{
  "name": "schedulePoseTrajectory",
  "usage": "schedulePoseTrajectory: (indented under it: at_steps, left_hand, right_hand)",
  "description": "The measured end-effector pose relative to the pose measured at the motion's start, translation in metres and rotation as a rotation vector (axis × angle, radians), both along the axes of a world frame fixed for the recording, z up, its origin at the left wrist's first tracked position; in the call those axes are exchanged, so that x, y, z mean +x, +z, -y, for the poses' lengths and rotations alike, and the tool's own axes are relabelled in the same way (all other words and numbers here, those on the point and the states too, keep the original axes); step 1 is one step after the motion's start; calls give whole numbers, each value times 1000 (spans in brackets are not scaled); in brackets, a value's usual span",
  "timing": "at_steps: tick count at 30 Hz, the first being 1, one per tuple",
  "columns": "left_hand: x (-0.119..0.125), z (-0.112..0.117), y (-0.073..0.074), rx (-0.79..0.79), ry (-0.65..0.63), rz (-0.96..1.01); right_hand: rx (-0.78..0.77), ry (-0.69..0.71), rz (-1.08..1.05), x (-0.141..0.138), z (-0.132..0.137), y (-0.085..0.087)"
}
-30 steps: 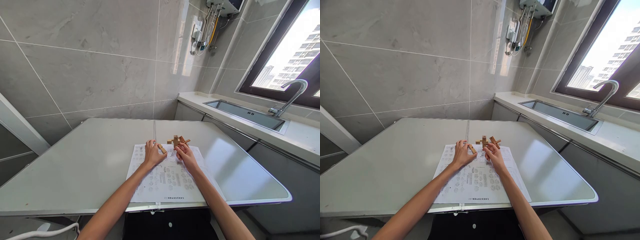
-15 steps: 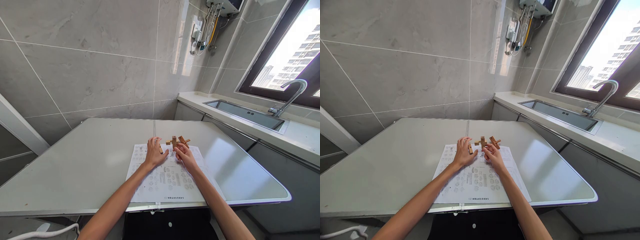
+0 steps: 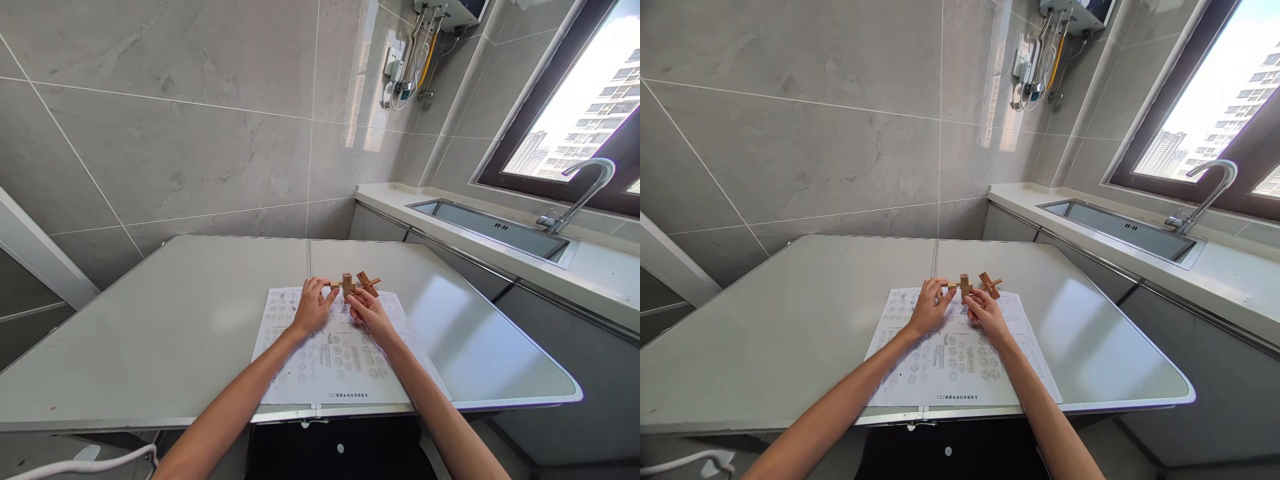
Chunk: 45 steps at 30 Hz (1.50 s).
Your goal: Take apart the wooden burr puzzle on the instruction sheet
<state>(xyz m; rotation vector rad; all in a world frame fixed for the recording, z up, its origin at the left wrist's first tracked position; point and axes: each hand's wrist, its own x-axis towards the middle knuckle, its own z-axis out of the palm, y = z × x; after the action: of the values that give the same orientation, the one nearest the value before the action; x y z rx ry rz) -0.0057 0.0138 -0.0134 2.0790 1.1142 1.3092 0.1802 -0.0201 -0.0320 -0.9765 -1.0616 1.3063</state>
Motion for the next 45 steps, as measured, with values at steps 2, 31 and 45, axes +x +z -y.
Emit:
schedulePoseTrajectory:
  at_steps: [2, 31, 45]
  left_hand:
    - [0, 0, 1, -49, -20, 33]
    - [-4, 1, 12, -386, -292, 252]
    - [-1, 1, 6, -323, -158, 223]
  right_hand:
    - [5, 17, 6, 0, 2, 4]
    - [18, 215, -93, -2, 13, 21]
    - [-18, 199, -45, 0, 13, 19]
